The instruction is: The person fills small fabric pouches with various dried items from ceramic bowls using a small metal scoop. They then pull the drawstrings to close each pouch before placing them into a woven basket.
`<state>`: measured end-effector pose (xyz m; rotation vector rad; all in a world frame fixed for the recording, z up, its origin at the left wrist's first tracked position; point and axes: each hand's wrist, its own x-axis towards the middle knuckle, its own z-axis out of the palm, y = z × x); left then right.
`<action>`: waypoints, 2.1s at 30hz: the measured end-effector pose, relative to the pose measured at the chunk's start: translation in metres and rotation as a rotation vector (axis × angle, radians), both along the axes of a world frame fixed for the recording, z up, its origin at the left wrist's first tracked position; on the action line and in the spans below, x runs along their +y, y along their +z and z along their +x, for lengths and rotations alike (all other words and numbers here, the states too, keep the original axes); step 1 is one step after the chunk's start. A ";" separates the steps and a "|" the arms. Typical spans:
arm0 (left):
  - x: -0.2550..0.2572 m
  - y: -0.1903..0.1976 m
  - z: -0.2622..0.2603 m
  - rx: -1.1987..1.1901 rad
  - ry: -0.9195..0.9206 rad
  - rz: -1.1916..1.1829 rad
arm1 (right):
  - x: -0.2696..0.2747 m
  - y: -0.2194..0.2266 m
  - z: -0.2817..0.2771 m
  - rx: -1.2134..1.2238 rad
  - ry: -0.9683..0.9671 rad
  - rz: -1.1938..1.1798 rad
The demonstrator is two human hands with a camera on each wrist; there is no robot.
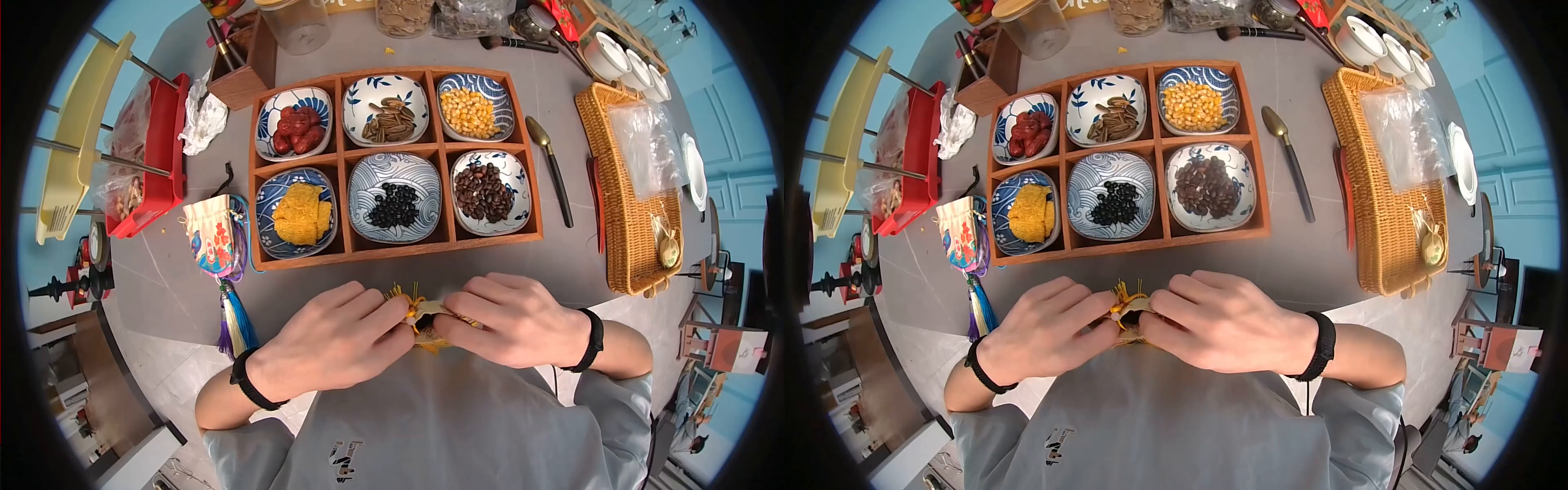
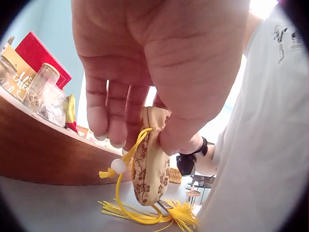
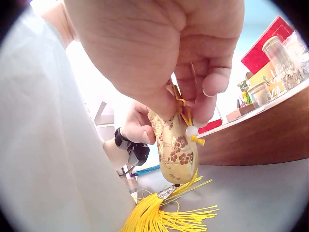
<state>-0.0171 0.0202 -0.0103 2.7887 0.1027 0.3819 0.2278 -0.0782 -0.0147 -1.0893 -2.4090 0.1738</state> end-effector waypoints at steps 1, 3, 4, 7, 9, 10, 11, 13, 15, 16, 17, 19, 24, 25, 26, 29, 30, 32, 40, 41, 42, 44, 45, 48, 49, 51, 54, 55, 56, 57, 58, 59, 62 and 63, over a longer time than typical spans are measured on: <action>0.001 0.000 -0.001 0.005 -0.001 0.007 | 0.000 -0.001 0.001 -0.004 -0.003 0.006; 0.004 0.003 -0.008 0.025 -0.017 0.023 | -0.003 0.002 0.005 -0.059 -0.015 -0.032; 0.006 0.004 -0.010 0.034 -0.026 0.031 | -0.004 0.004 0.007 -0.086 -0.020 -0.051; -0.003 0.005 -0.006 -0.067 -0.036 0.093 | -0.005 0.006 0.008 -0.115 -0.056 -0.123; -0.008 0.006 -0.002 -0.129 -0.065 0.080 | -0.002 0.003 0.006 -0.091 -0.122 -0.130; -0.010 0.007 0.000 -0.160 -0.080 0.075 | -0.001 0.003 0.004 -0.079 -0.156 -0.133; -0.010 0.010 0.001 -0.159 -0.086 0.025 | 0.000 0.003 0.004 -0.096 -0.168 -0.136; -0.013 0.010 0.001 -0.140 -0.079 -0.001 | 0.001 0.004 0.003 -0.131 -0.189 -0.141; -0.012 0.008 0.001 -0.124 -0.087 0.012 | 0.002 0.006 0.003 -0.115 -0.210 -0.118; -0.011 0.005 0.000 -0.120 -0.098 0.037 | 0.002 0.006 0.003 -0.108 -0.222 -0.108; -0.008 0.003 -0.002 -0.115 -0.109 0.061 | 0.001 0.008 0.005 -0.121 -0.181 -0.089; 0.006 0.007 -0.010 -0.087 -0.072 0.038 | -0.005 0.012 0.009 -0.149 -0.096 -0.052; 0.002 0.017 -0.015 -0.116 -0.097 -0.037 | -0.022 0.016 0.006 0.073 0.019 -0.197; 0.000 0.020 -0.014 -0.151 -0.097 -0.021 | -0.018 0.021 0.008 0.145 0.041 -0.223; -0.002 0.021 -0.013 -0.165 -0.115 -0.030 | -0.016 0.023 0.010 0.218 0.062 -0.250; -0.006 0.022 -0.012 -0.204 -0.144 -0.040 | -0.012 0.013 0.015 0.530 -0.093 -0.192; -0.007 0.021 -0.011 -0.213 -0.145 -0.035 | -0.014 0.009 0.013 0.707 -0.119 -0.394; -0.008 0.022 -0.010 -0.220 -0.141 -0.019 | -0.021 0.001 0.007 1.053 -0.173 -0.805; -0.013 0.018 -0.006 -0.215 -0.130 0.059 | -0.024 -0.016 0.011 1.084 -0.062 -1.163; -0.014 0.018 -0.005 -0.209 -0.138 0.057 | -0.025 -0.015 0.008 1.135 -0.062 -1.174; -0.015 0.017 -0.004 -0.203 -0.146 0.054 | -0.026 -0.014 0.003 1.185 -0.062 -1.185; -0.016 0.017 -0.002 -0.191 -0.155 0.042 | -0.024 -0.012 -0.004 1.251 -0.035 -1.149; -0.016 0.017 -0.001 -0.183 -0.157 0.034 | -0.022 -0.011 -0.006 1.266 -0.007 -1.100; -0.014 0.017 0.002 -0.194 -0.153 0.043 | -0.022 -0.002 -0.009 1.292 0.088 -0.938; -0.012 0.017 0.003 -0.202 -0.149 0.050 | -0.024 0.001 -0.011 1.297 0.121 -0.882; -0.007 0.017 -0.001 -0.170 -0.119 0.044 | -0.035 0.002 -0.005 1.378 0.329 -0.858; 0.000 0.023 -0.003 -0.176 -0.050 0.084 | -0.031 0.008 0.013 1.433 0.498 -0.708; 0.003 0.025 -0.003 -0.185 -0.026 0.102 | -0.025 0.010 0.019 1.444 0.526 -0.640; 0.005 0.027 -0.003 -0.198 -0.022 0.113 | -0.023 0.012 0.023 1.454 0.553 -0.571; 0.007 0.030 -0.003 -0.212 -0.020 0.122 | -0.025 0.013 0.024 1.608 0.435 -0.606; 0.009 0.033 -0.002 -0.226 -0.017 0.132 | -0.024 0.014 0.026 1.482 0.260 -0.569; 0.010 0.036 0.000 -0.251 -0.018 0.133 | -0.023 0.015 0.028 1.351 0.090 -0.529; 0.012 0.044 0.004 -0.317 -0.035 0.129 | -0.015 0.011 0.032 0.963 -0.032 -0.460; 0.013 0.047 0.005 -0.332 -0.050 0.126 | -0.012 0.013 0.023 0.828 -0.069 -0.451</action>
